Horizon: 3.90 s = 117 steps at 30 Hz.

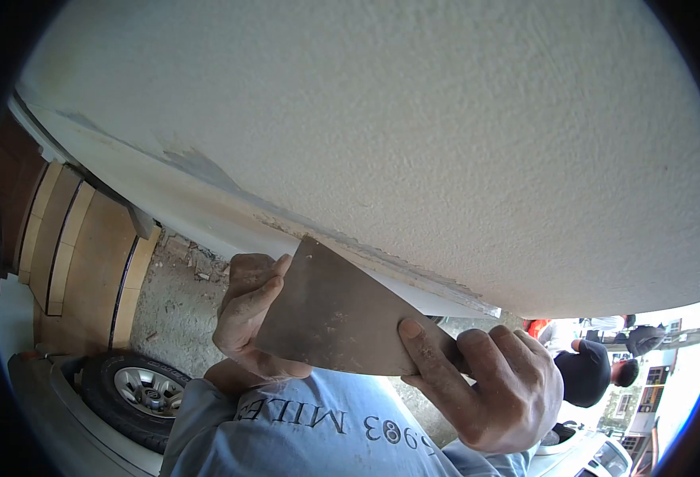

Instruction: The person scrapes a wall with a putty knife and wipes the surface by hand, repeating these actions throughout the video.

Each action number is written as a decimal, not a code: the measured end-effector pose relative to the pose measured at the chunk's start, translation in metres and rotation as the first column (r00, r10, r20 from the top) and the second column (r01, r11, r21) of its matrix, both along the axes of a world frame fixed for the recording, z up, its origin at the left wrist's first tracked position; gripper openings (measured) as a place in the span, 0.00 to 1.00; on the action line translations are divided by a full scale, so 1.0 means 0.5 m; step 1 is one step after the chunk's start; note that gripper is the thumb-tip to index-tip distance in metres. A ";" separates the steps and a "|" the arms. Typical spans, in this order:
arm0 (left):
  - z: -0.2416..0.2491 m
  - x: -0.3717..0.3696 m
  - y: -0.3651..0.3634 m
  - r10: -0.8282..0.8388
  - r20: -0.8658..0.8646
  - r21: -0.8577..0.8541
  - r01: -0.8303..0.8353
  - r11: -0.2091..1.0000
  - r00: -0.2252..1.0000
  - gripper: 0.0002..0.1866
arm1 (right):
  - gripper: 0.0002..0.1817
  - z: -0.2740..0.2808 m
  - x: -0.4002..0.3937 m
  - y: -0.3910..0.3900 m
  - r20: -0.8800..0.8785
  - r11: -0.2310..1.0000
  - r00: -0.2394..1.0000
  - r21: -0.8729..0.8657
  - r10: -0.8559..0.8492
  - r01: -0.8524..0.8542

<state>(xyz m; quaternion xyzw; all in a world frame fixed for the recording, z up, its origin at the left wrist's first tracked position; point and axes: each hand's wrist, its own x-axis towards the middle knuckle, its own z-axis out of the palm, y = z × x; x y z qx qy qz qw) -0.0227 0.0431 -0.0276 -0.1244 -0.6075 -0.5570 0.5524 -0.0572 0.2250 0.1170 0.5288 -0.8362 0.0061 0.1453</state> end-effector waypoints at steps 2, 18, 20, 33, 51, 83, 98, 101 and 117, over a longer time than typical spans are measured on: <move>-0.005 -0.002 -0.001 -0.005 -0.023 0.017 0.005 1.000 1.000 0.33 | 0.21 0.004 0.003 -0.004 -0.018 1.000 1.000 0.007 0.005 -0.005; -0.008 -0.007 -0.001 -0.045 -0.111 0.037 0.049 0.998 0.993 0.34 | 0.22 -0.007 -0.005 -0.002 -0.029 0.997 0.999 -0.070 0.018 -0.020; -0.004 -0.005 -0.001 -0.037 -0.130 0.043 0.043 0.998 0.991 0.34 | 0.22 -0.010 -0.009 0.000 -0.015 0.993 0.999 -0.102 0.049 -0.050; 0.014 0.011 0.000 -0.049 -0.019 0.052 0.050 0.997 0.999 0.34 | 0.23 -0.051 -0.028 0.009 0.007 0.977 0.996 -0.193 0.093 -0.090; 0.026 -0.004 -0.001 -0.071 -0.052 0.108 0.077 0.991 0.996 0.32 | 0.23 -0.027 -0.034 -0.005 0.185 0.981 0.980 -0.188 0.073 -0.037; 0.003 0.041 0.025 -0.071 0.021 0.039 0.070 0.997 0.997 0.35 | 0.22 -0.057 -0.020 0.032 0.017 0.976 0.995 -0.197 0.096 -0.091; 0.025 0.013 0.004 -0.057 0.019 0.016 0.057 0.998 0.998 0.33 | 0.23 -0.051 -0.025 0.007 -0.020 0.975 1.000 -0.221 0.008 -0.012; 0.033 0.009 0.004 -0.040 0.028 0.027 0.039 0.999 0.999 0.33 | 0.23 -0.047 -0.028 0.003 0.009 0.975 1.000 -0.224 0.007 -0.005; 0.010 0.004 0.016 -0.082 -0.030 0.139 0.085 0.987 0.996 0.31 | 0.23 -0.049 -0.034 0.003 -0.059 0.983 0.997 -0.176 0.043 -0.053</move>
